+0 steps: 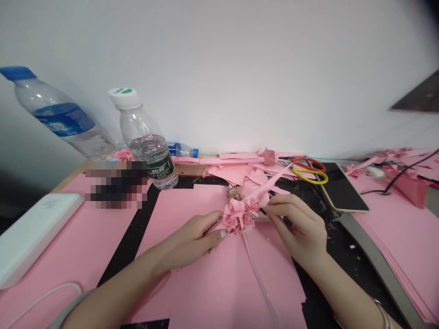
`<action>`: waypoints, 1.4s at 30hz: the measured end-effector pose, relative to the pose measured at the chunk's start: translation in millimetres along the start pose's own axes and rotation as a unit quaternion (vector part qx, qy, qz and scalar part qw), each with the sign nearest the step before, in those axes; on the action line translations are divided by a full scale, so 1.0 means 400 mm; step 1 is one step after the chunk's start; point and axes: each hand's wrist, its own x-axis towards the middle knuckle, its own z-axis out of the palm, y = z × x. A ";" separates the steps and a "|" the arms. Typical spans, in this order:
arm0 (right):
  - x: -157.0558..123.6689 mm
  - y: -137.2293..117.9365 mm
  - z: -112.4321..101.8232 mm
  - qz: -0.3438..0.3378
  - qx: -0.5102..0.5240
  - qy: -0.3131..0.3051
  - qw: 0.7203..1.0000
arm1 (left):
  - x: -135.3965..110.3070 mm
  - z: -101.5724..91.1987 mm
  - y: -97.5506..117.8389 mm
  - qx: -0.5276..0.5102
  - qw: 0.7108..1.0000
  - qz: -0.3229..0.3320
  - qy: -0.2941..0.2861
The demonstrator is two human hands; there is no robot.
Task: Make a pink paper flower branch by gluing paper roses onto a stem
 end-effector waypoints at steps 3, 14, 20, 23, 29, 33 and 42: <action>0.003 -0.005 0.003 -0.033 -0.031 -0.007 0.999 | 0.000 0.000 0.004 0.004 1.000 0.004 -0.007; 0.011 -0.001 0.001 -0.022 -0.003 -0.060 0.998 | 0.001 -0.001 -0.001 0.023 1.000 0.000 -0.007; 0.005 -0.004 0.007 -0.034 -0.016 -0.054 0.998 | 0.000 -0.001 -0.002 0.033 0.999 -0.002 -0.004; 0.000 -0.012 0.012 -0.033 -0.027 -0.044 0.998 | -0.001 -0.001 -0.002 0.031 0.999 -0.007 -0.005; 0.008 -0.018 0.018 -0.009 -0.008 -0.043 0.999 | 0.002 0.001 -0.001 0.031 0.999 -0.017 -0.004; 0.015 -0.014 0.019 0.004 0.006 -0.055 0.998 | 0.003 0.002 0.000 0.022 1.000 -0.016 -0.002; 0.016 -0.006 0.015 0.003 0.023 -0.080 0.997 | 0.005 0.000 -0.009 0.033 0.999 -0.010 -0.009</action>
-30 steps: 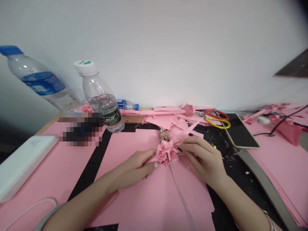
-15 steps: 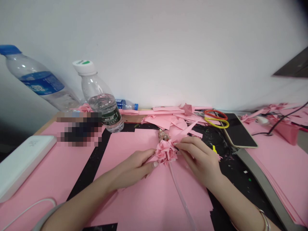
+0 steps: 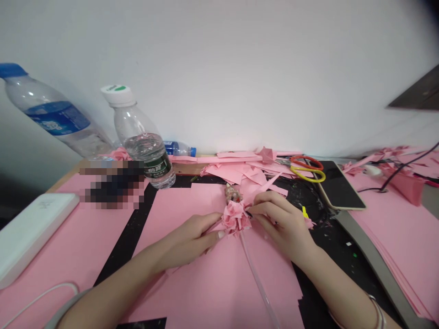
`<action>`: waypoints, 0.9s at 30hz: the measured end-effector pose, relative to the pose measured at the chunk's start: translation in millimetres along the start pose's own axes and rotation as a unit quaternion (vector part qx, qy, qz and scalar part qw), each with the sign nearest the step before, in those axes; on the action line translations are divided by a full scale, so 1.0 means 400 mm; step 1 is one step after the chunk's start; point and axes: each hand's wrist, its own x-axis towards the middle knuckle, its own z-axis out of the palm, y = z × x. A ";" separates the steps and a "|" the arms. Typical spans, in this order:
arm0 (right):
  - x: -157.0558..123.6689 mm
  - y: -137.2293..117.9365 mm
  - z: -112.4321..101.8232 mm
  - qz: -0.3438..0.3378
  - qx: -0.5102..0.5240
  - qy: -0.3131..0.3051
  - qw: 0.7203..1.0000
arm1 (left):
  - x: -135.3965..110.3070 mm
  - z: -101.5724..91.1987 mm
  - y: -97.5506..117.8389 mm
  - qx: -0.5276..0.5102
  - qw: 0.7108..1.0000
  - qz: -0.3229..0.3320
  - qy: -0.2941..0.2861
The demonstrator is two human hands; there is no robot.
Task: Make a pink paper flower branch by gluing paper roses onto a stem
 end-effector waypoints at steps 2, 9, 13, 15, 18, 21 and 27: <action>0.001 0.004 -0.002 -0.006 0.001 -0.009 1.000 | 0.001 -0.001 -0.001 0.005 1.000 0.000 -0.003; 0.001 0.009 -0.001 0.014 0.009 -0.027 1.000 | 0.003 -0.001 -0.002 0.011 1.000 0.007 -0.007; -0.002 0.008 0.000 0.020 0.007 -0.028 0.999 | 0.003 0.000 -0.003 0.009 1.000 0.003 -0.007; -0.004 0.008 -0.001 0.013 0.009 -0.023 1.000 | 0.003 0.001 -0.003 0.003 1.000 -0.003 -0.006; -0.008 0.011 -0.005 0.001 0.014 -0.013 1.000 | 0.002 0.000 -0.003 -0.011 1.000 -0.016 -0.005; -0.011 0.013 -0.009 0.003 0.018 0.007 1.000 | 0.000 -0.001 -0.004 -0.024 1.000 -0.017 -0.004; -0.010 0.006 -0.007 0.012 0.008 0.021 1.000 | -0.001 -0.002 -0.003 -0.014 1.000 -0.005 -0.009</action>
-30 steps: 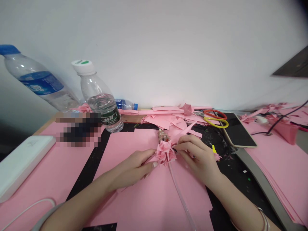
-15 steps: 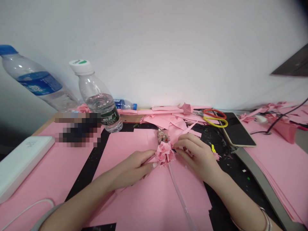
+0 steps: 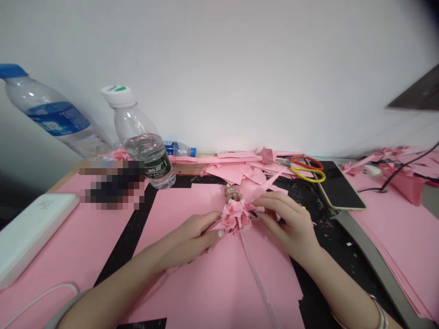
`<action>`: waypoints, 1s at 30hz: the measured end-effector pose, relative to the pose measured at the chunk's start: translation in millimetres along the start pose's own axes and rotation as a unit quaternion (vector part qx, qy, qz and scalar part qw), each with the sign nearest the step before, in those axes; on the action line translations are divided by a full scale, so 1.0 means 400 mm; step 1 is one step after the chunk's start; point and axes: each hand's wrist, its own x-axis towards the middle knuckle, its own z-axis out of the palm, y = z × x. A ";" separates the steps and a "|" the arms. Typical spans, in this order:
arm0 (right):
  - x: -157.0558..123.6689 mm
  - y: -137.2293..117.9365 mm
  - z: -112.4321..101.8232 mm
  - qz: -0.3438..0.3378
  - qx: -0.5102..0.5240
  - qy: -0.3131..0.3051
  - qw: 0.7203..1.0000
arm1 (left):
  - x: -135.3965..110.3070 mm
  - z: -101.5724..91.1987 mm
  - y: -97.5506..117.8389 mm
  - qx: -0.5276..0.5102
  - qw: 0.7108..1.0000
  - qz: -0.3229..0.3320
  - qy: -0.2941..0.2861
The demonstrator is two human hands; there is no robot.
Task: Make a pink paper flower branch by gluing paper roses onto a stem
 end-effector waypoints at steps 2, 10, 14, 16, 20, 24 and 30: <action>0.001 -0.001 0.003 -0.008 -0.005 -0.005 1.000 | 0.001 0.000 0.002 0.005 1.000 0.006 0.000; -0.001 0.006 0.006 0.012 -0.021 0.014 1.000 | 0.003 -0.002 -0.001 0.011 1.000 -0.006 0.003; -0.006 0.009 0.007 0.073 0.017 0.030 0.997 | 0.003 -0.002 -0.008 0.007 1.000 -0.016 0.002; -0.010 0.011 0.007 0.109 0.043 0.036 0.992 | 0.002 -0.002 -0.010 0.006 1.000 -0.016 0.001; -0.013 0.014 0.006 0.141 0.077 0.049 0.986 | 0.001 -0.002 -0.008 0.004 1.000 -0.011 -0.001; -0.007 0.005 0.004 0.113 0.085 0.024 0.990 | 0.001 -0.002 -0.004 0.002 1.000 -0.012 -0.004; -0.005 0.003 0.007 0.119 0.096 -0.005 0.988 | 0.002 -0.002 -0.002 0.012 1.000 -0.002 -0.005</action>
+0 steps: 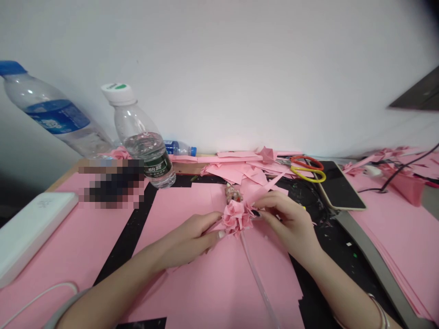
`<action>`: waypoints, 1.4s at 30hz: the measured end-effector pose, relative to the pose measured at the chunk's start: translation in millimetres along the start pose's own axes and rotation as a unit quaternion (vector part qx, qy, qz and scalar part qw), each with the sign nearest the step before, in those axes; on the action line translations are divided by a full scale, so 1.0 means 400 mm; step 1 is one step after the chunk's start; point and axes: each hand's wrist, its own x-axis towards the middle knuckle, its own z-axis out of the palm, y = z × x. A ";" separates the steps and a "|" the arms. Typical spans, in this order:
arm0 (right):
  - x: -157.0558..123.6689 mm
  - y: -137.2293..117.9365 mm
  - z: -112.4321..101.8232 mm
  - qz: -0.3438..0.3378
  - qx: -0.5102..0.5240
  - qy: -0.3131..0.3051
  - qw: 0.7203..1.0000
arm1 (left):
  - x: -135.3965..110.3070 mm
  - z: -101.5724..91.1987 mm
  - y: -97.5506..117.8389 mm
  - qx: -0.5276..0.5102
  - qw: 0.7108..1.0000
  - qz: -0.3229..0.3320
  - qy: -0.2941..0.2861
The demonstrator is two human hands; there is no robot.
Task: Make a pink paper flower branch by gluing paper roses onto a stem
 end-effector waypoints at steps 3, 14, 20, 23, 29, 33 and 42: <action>-0.006 0.011 -0.009 0.017 -0.009 0.029 0.999 | -0.001 0.000 -0.005 -0.013 1.000 -0.006 0.005; 0.006 0.063 -0.046 0.041 -0.206 0.023 0.977 | 0.009 0.002 -0.016 -0.094 0.991 0.038 0.083; 0.001 0.087 -0.041 0.054 -0.224 -0.025 0.973 | 0.005 0.002 -0.016 -0.096 0.992 0.034 0.079; 0.001 0.085 -0.043 0.059 -0.226 -0.013 0.972 | 0.005 0.001 -0.018 -0.096 0.992 0.035 0.078; 0.012 0.043 -0.052 -0.004 -0.169 -0.019 0.985 | 0.008 0.001 -0.017 -0.102 0.990 0.037 0.088; 0.011 0.027 -0.043 -0.010 -0.159 -0.156 0.975 | 0.007 0.001 -0.015 -0.108 0.989 0.027 0.096; -0.004 0.042 -0.016 0.063 -0.180 -0.154 0.969 | 0.016 0.004 -0.015 -0.156 0.976 0.035 0.146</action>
